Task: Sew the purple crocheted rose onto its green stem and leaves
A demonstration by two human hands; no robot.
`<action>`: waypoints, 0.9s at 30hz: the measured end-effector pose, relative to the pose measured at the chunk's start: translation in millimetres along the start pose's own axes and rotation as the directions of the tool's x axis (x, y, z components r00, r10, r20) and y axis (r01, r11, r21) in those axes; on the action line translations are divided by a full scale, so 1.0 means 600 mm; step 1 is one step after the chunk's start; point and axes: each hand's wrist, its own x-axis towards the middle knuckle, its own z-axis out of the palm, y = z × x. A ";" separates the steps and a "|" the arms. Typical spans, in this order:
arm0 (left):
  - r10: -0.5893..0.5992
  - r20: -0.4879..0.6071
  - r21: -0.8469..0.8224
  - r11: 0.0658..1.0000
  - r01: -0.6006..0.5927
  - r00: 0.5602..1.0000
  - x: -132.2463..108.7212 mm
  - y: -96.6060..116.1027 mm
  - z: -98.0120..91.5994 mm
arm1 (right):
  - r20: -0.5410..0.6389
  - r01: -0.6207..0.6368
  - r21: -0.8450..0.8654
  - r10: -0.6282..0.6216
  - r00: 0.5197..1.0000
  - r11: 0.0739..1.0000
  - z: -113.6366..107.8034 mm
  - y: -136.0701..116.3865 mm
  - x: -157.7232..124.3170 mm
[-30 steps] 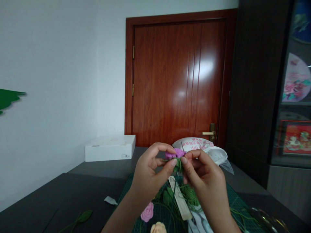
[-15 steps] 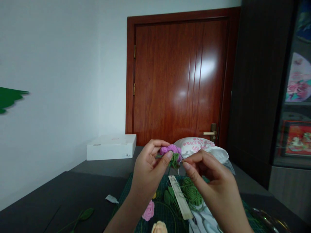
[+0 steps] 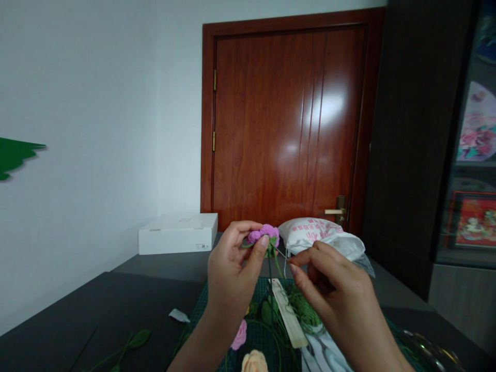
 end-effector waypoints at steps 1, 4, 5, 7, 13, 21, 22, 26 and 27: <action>0.000 -0.008 0.002 1.000 0.000 1.000 0.000 0.001 0.001 | -0.003 -0.004 0.005 0.004 1.000 1.000 0.001 -0.001 0.000; 0.002 -0.022 0.006 1.000 -0.002 1.000 0.000 0.004 0.002 | -0.014 -0.018 0.034 0.019 1.000 0.999 0.004 -0.003 -0.001; 0.000 -0.021 0.001 1.000 0.000 1.000 0.000 0.006 0.002 | -0.019 -0.023 0.047 0.024 1.000 0.999 0.005 -0.004 -0.001; -0.003 -0.017 -0.012 1.000 0.003 1.000 -0.001 0.008 0.003 | -0.032 -0.029 0.066 0.031 0.999 0.997 0.009 -0.006 -0.001; 0.024 -0.036 0.059 0.998 -0.022 0.999 -0.006 0.005 0.007 | -0.049 -0.060 0.083 0.064 0.997 0.995 0.017 -0.011 -0.004; -0.016 -0.045 0.027 0.999 0.017 0.999 -0.005 0.002 0.004 | -0.025 -0.068 0.131 0.072 0.997 0.989 0.011 -0.013 0.002; -0.023 -0.044 0.014 1.000 0.024 0.999 -0.005 0.003 0.004 | -0.027 -0.067 0.131 0.072 0.997 0.989 0.010 -0.013 0.003; -0.041 -0.043 -0.006 0.999 0.041 0.998 -0.005 0.007 0.006 | -0.020 -0.091 0.137 0.095 0.995 0.986 0.011 -0.014 0.005; -0.047 -0.043 -0.006 0.999 0.046 0.998 -0.005 0.008 0.007 | -0.015 -0.098 0.137 0.101 0.995 0.986 0.012 -0.015 0.005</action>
